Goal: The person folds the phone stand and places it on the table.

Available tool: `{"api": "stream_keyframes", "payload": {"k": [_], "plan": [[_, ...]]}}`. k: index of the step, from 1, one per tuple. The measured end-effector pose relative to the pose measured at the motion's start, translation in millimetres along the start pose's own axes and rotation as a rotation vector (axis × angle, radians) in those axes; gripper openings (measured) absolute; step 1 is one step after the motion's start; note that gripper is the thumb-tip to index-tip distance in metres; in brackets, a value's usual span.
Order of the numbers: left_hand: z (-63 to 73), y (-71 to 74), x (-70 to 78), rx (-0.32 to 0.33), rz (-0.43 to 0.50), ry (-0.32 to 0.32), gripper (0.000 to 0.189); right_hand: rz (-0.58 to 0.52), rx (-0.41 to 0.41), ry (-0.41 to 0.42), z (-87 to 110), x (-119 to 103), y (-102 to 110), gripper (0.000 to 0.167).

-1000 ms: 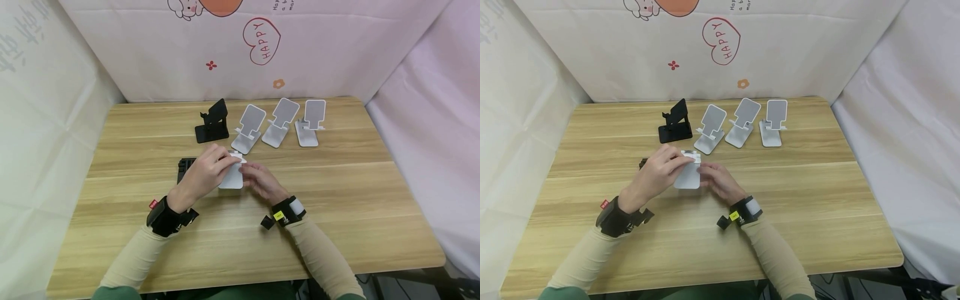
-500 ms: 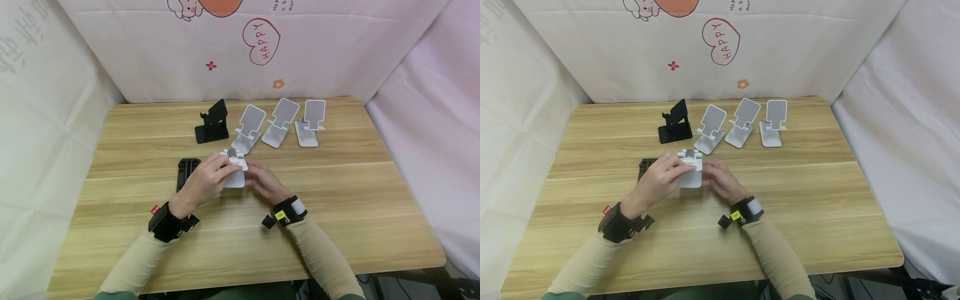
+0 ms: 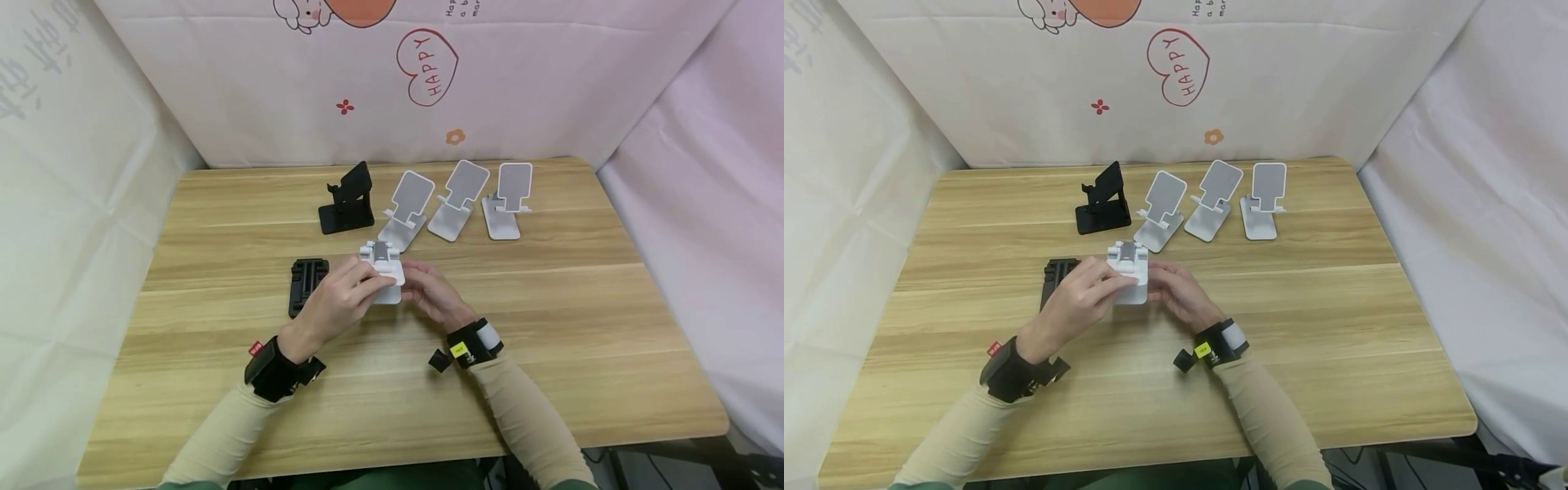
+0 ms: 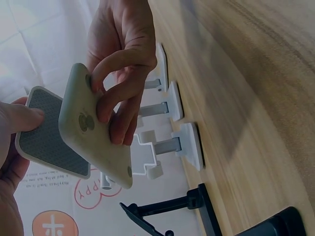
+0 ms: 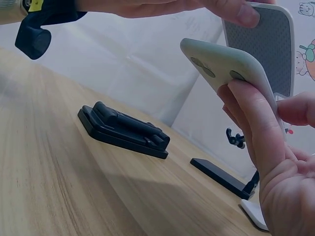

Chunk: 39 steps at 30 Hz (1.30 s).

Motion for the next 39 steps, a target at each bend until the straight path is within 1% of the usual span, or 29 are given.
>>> {"api": "stream_keyframes", "payload": {"k": [6, 14, 18, 22, 24, 27, 30, 33, 36, 39], "plan": [[3.5, -2.1, -0.1, -0.023, -0.015, 0.010, 0.027, 0.016, 0.012, 0.001, -1.1, 0.5, 1.1, 0.041], [7.3, -5.9, 0.6, -0.019, -0.030, -0.005, 0.028, 0.005, 0.007, 0.009, -2.2, 0.2, 3.0, 0.045], [9.2, -8.2, 0.3, -0.020, -0.033, -0.006, 0.029, -0.001, 0.015, 0.001, -1.9, -0.1, 3.1, 0.048], [9.8, -8.6, 0.7, -0.023, -0.033, -0.007, 0.027, 0.002, 0.021, -0.005, -1.6, 0.0, 2.7, 0.048], [10.0, -8.9, 0.6, -0.023, -0.015, -0.003, 0.025, 0.008, 0.015, -0.002, -1.8, 0.4, 3.0, 0.047], [10.1, -9.3, -1.0, -0.012, 0.056, 0.023, 0.022, 0.019, -0.001, 0.006, -1.5, 0.4, 3.5, 0.046], [10.7, -7.9, -4.8, 0.038, 0.153, 0.082, 0.022, 0.041, -0.017, 0.015, -0.9, 0.2, 4.0, 0.047], [10.5, -3.8, -10.0, 0.135, 0.227, 0.153, 0.022, 0.067, -0.027, 0.015, -0.7, -0.1, 4.1, 0.048], [10.0, 0.7, -15.2, 0.237, 0.265, 0.212, 0.021, 0.073, -0.027, 0.009, -0.4, -0.3, 4.2, 0.049], [9.8, 3.3, -20.3, 0.305, 0.276, 0.270, 0.020, 0.061, -0.015, 0.001, 0.5, -0.6, 4.8, 0.050]]}}
Point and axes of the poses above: each hand's wrist, its own z-axis away from the middle knuckle, its own y-axis out of the back of the hand, x = y × z, the point moved 5 cm from there along -z, towards the middle knuckle, and after that the axes turned 2 degrees about -y, right-handed, at the moved point
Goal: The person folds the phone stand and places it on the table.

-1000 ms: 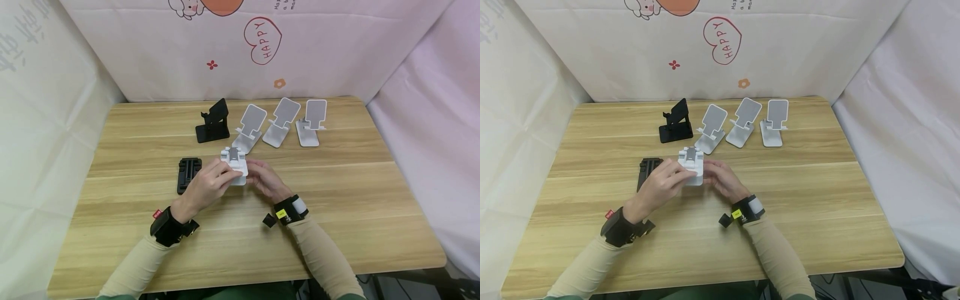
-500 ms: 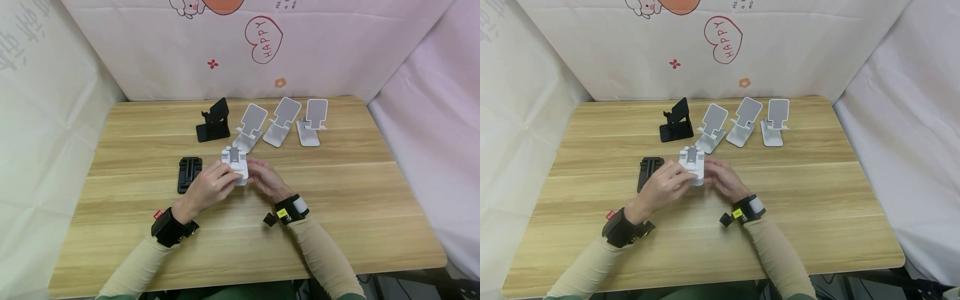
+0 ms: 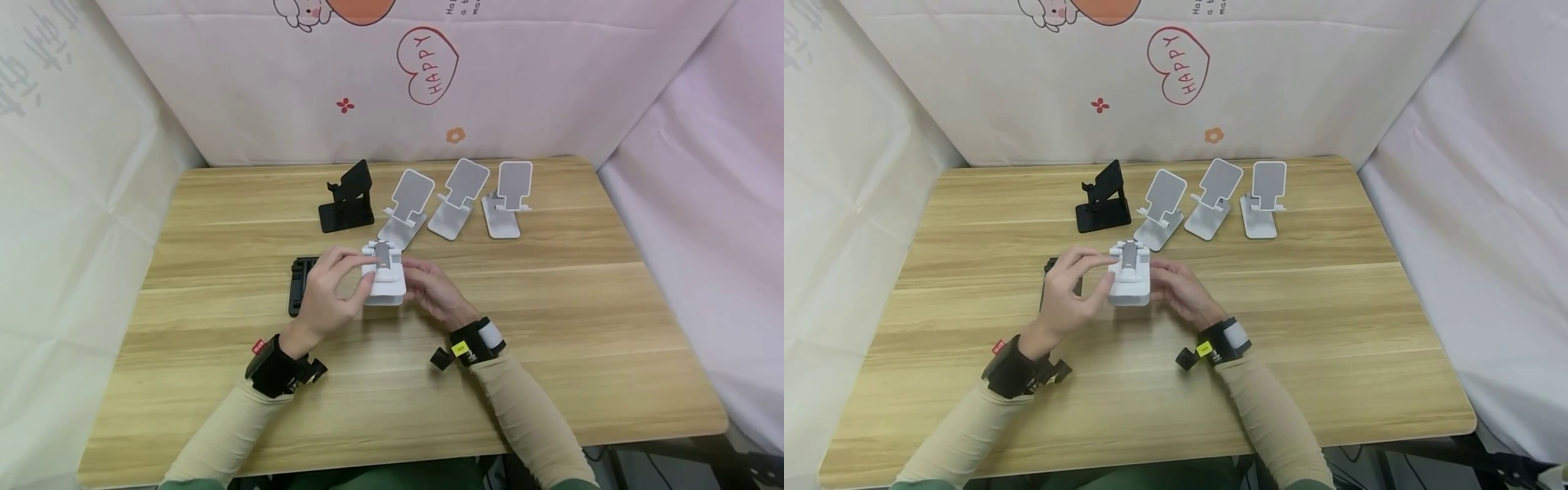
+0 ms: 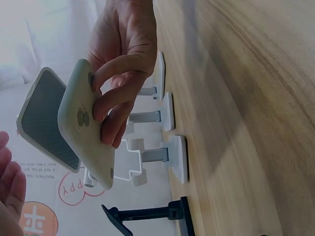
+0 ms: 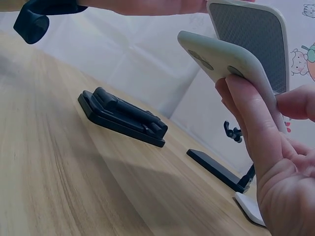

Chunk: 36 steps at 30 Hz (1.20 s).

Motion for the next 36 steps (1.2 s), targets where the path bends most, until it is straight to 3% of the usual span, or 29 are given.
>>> {"api": "stream_keyframes", "payload": {"k": [6, 9, 12, 17, 20, 24, 29, 33, 36], "plan": [[2.2, 2.6, -12.7, 0.070, 0.035, 0.130, 0.019, -0.004, 0.007, -0.004, 1.6, -1.2, 0.0, 0.052], [5.7, 1.6, -20.9, 0.072, 0.085, 0.237, 0.021, -0.005, 0.012, -0.002, 2.0, -1.7, -0.3, 0.052], [10.6, -1.3, -30.7, 0.036, 0.161, 0.414, 0.029, -0.008, 0.020, -0.001, 2.1, -1.8, -0.4, 0.051], [21.4, -10.7, -45.0, -0.103, 0.309, 0.768, 0.049, -0.010, 0.016, 0.006, 1.9, -1.7, -0.2, 0.052], [26.4, -16.9, -48.4, -0.187, 0.393, 0.910, 0.060, -0.001, 0.010, 0.011, 1.9, -1.5, 0.1, 0.052], [30.7, -23.1, -51.6, -0.246, 0.471, 1.013, 0.066, 0.009, 0.007, 0.015, 1.8, -1.2, 0.7, 0.052], [35.7, -26.5, -55.3, -0.255, 0.588, 1.117, 0.063, 0.004, 0.013, 0.014, 1.9, -1.3, 0.2, 0.051], [37.2, -27.5, -56.1, -0.278, 0.660, 1.170, 0.057, 0.003, 0.018, 0.006, 2.2, -1.3, -0.4, 0.050], [37.7, -28.0, -57.2, -0.295, 0.669, 1.174, 0.055, 0.003, 0.017, 0.011, 2.1, -0.6, 0.2, 0.048]]}}
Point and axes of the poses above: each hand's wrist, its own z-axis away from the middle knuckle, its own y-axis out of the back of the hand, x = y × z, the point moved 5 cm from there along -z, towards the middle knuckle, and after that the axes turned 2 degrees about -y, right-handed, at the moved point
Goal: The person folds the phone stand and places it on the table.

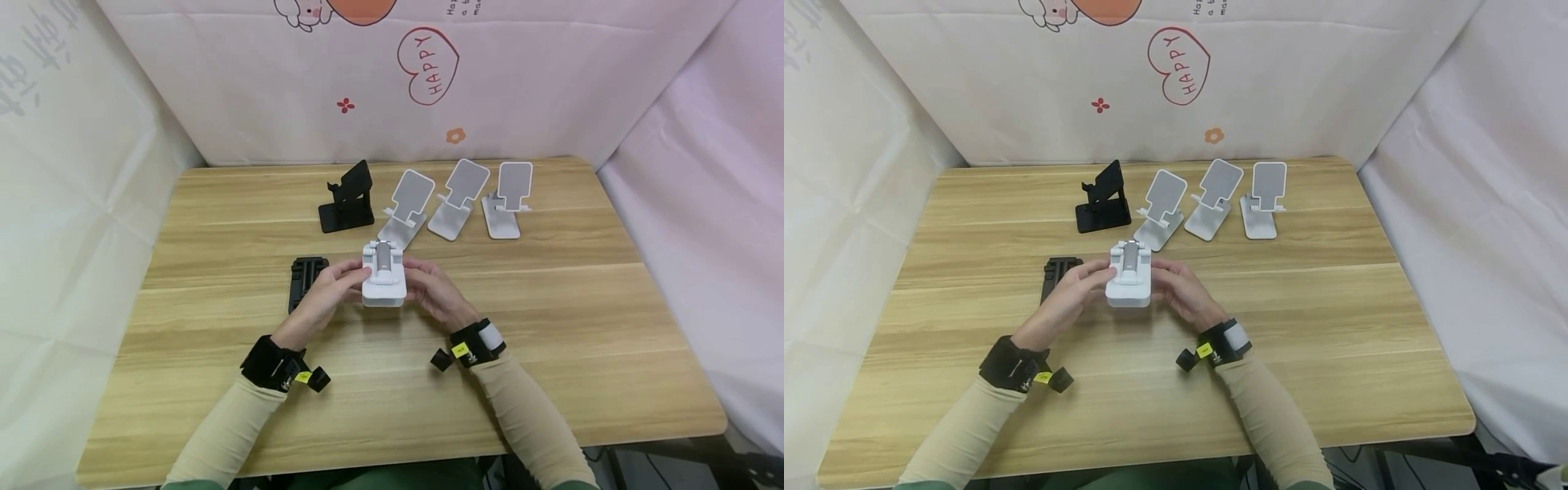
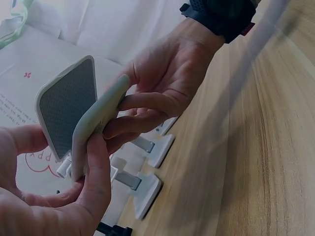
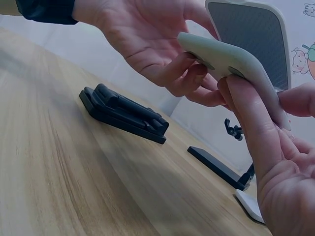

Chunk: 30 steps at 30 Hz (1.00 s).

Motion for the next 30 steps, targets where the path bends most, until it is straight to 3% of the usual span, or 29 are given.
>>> {"api": "stream_keyframes", "payload": {"k": [6, 15, 30], "plan": [[-0.6, 2.6, -2.3, 0.001, 0.000, -0.004, 0.055, 0.000, -0.013, 0.017, -1.5, 1.8, 1.1, 0.033], [-0.4, 6.5, -4.8, 0.003, -0.011, -0.006, 0.054, 0.132, -0.007, -0.021, -1.4, 2.2, -0.3, 0.052], [0.1, 8.5, -5.7, -0.004, -0.010, -0.017, 0.052, 0.157, -0.017, -0.028, -5.2, 6.3, -1.8, 0.046]]}}
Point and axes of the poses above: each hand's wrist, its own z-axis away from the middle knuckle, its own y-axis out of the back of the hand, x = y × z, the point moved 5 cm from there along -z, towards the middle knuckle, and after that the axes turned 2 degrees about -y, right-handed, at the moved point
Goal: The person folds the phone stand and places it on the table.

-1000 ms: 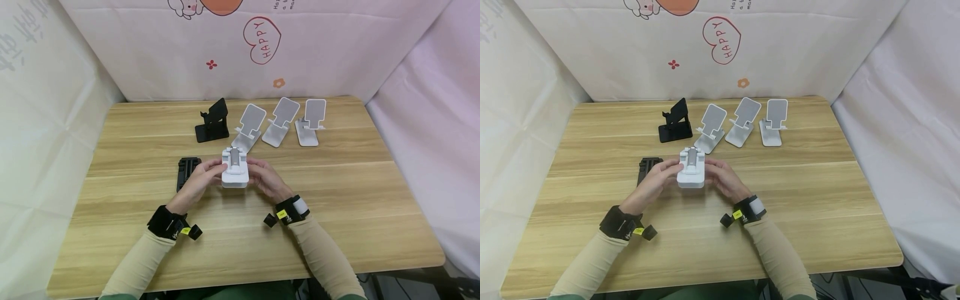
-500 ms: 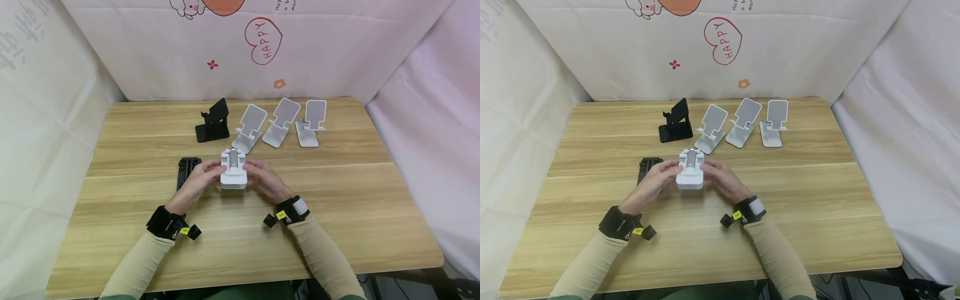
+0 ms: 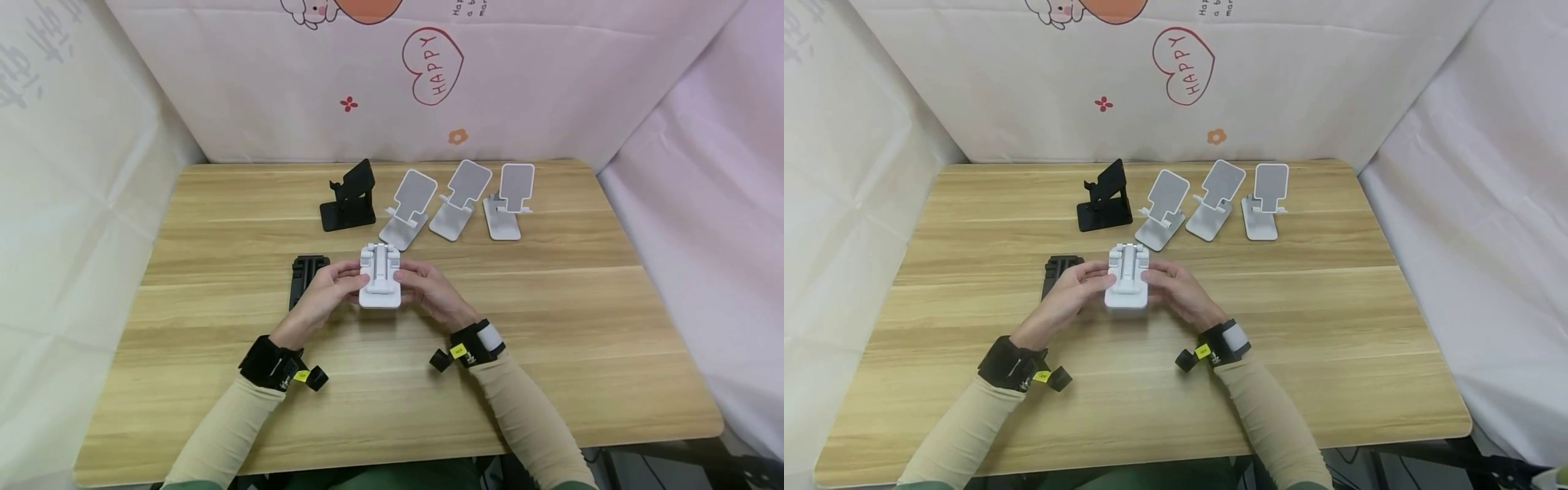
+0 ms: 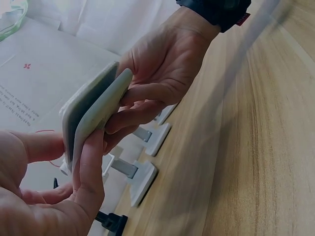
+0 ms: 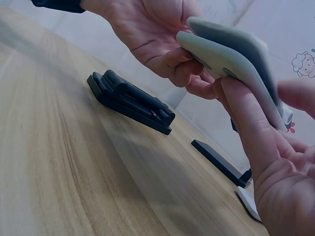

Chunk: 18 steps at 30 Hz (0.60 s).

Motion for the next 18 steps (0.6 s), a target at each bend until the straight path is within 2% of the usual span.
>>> {"api": "stream_keyframes", "payload": {"k": [18], "plan": [[-0.2, 0.6, -3.4, 0.021, -0.032, -0.028, 0.049, 0.012, 0.019, -0.022, 1.2, 0.3, -3.7, 0.048]]}}
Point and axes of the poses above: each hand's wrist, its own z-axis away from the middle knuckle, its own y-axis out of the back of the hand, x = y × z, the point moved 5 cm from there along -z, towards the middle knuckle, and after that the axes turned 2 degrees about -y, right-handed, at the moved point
